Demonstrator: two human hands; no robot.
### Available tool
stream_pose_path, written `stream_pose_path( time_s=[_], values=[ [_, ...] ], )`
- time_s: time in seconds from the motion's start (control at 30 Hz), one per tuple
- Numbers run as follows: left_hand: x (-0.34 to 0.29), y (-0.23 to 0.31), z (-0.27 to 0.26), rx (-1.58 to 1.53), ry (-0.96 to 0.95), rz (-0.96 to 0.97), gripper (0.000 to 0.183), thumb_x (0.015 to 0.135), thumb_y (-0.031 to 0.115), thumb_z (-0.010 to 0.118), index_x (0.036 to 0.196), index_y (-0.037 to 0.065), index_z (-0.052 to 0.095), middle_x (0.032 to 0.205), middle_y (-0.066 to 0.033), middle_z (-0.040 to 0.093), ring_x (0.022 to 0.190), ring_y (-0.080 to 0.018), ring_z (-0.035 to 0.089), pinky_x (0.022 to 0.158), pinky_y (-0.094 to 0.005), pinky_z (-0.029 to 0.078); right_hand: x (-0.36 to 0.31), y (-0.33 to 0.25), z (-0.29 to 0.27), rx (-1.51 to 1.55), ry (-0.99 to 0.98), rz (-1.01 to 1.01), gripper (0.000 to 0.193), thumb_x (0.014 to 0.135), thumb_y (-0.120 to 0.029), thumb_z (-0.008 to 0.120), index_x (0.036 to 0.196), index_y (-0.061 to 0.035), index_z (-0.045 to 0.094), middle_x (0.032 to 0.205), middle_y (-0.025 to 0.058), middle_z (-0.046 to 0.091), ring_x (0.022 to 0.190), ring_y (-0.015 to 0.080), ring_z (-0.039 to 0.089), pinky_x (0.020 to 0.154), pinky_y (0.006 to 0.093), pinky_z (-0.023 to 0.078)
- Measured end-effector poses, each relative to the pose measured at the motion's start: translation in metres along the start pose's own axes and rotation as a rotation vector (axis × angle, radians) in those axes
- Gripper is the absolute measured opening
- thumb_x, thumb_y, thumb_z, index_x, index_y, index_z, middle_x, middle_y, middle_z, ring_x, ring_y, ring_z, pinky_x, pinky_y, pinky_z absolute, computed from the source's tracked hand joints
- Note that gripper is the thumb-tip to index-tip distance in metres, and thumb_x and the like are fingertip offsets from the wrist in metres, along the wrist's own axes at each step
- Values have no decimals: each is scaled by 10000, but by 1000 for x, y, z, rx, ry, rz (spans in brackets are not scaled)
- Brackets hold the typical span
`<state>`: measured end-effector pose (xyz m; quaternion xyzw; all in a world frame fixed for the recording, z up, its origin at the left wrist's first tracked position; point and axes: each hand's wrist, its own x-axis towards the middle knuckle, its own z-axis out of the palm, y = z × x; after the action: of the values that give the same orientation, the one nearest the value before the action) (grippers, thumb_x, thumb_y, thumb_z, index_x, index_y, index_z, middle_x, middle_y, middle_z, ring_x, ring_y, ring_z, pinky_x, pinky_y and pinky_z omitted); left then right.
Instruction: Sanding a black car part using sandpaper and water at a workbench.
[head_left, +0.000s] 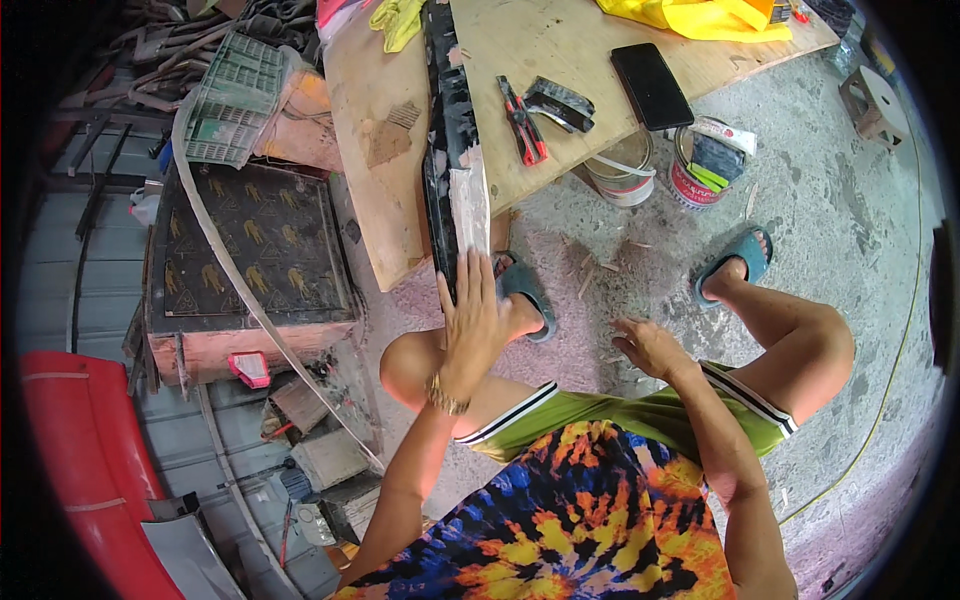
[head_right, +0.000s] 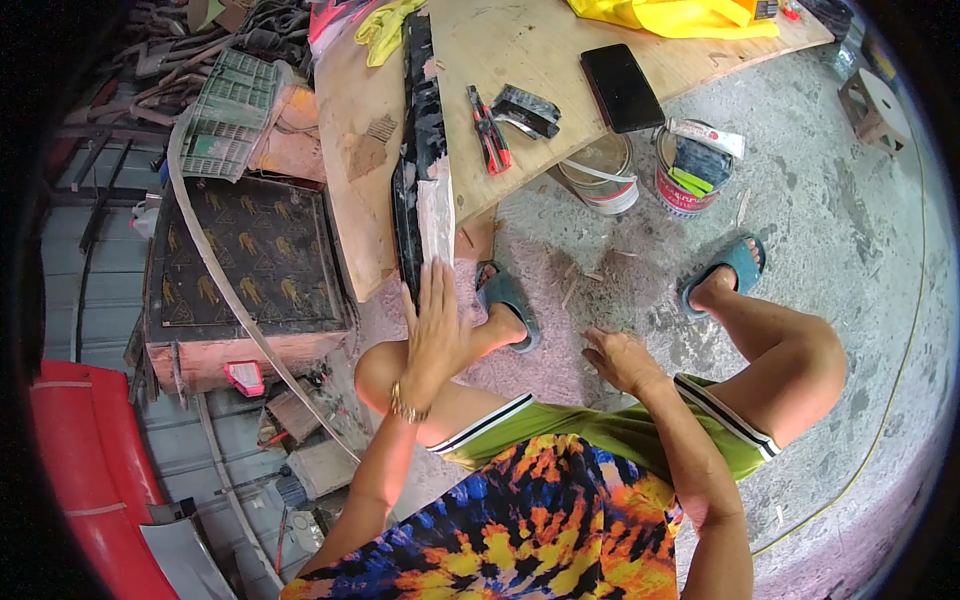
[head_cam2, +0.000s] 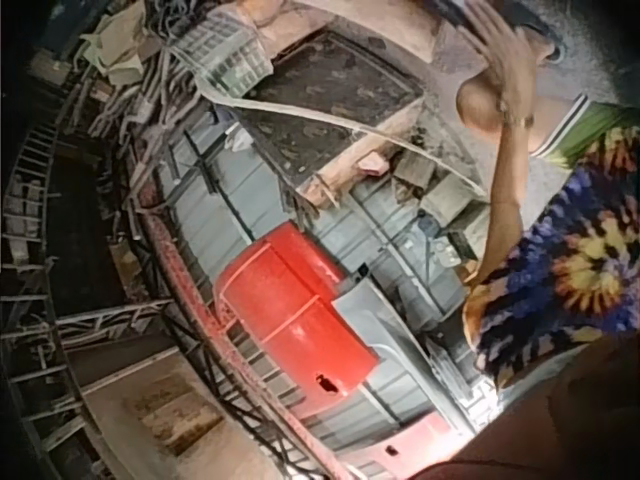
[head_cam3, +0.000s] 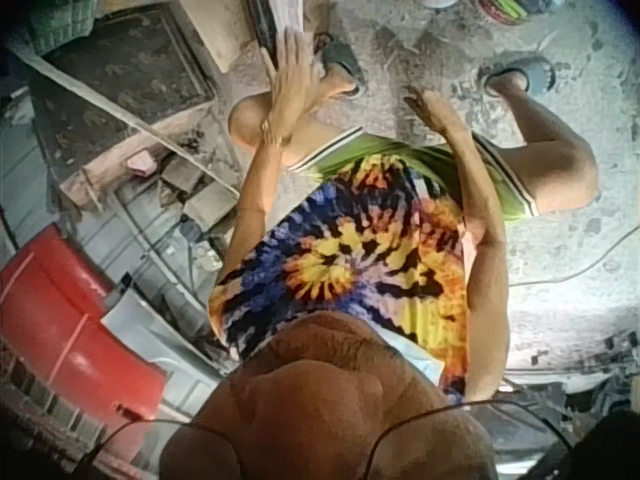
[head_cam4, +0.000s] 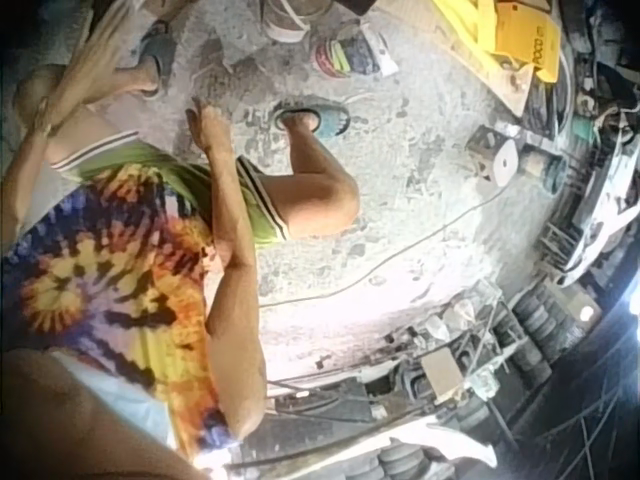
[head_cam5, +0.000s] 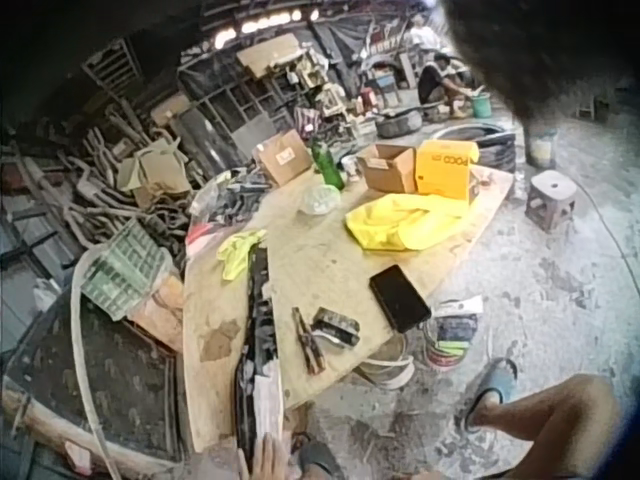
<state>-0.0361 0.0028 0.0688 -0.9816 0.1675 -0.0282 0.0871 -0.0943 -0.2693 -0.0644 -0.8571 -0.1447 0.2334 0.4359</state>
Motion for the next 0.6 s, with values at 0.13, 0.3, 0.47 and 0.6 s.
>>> stream_pose_path(
  time_s=[0.13, 0.3, 0.47, 0.6],
  values=[
    [-34, 7, -11, -198, -150, 126, 638, 881, 271, 607, 1401, -22, 385, 1495, -233, 311, 1424, -347, 243, 1138, -581, 136, 0, -1, 0, -21, 0, -20, 347, 927, -254, 548, 1205, -47, 565, 1103, 204, 632, 1009, 400, 605, 869, 477, 480],
    [5, -9, -5, -302, 54, 60, 723, 837, 296, 675, 1440, 53, 359, 1488, -272, 283, 1385, -411, 289, 1104, -600, 219, 3, -6, 3, -62, -8, -31, 352, 931, -257, 539, 1216, -52, 565, 1123, 192, 631, 1033, 385, 603, 885, 474, 472],
    [45, -28, 2, -354, 87, -250, 957, 723, 184, 745, 1512, 105, 209, 1533, -308, 115, 1374, -473, 259, 1096, -548, 289, 4, -9, 6, -65, -37, -34, 362, 933, -265, 533, 1226, -55, 563, 1135, 189, 627, 1036, 380, 604, 886, 472, 470],
    [40, -61, 17, -591, 124, -146, 863, 698, 160, 768, 1450, 64, 357, 1526, -333, 118, 1406, -444, 232, 1112, -463, 305, 4, -8, 1, -59, -22, -15, 356, 930, -256, 540, 1220, -51, 566, 1131, 189, 629, 1032, 394, 599, 877, 487, 472]
  ],
)
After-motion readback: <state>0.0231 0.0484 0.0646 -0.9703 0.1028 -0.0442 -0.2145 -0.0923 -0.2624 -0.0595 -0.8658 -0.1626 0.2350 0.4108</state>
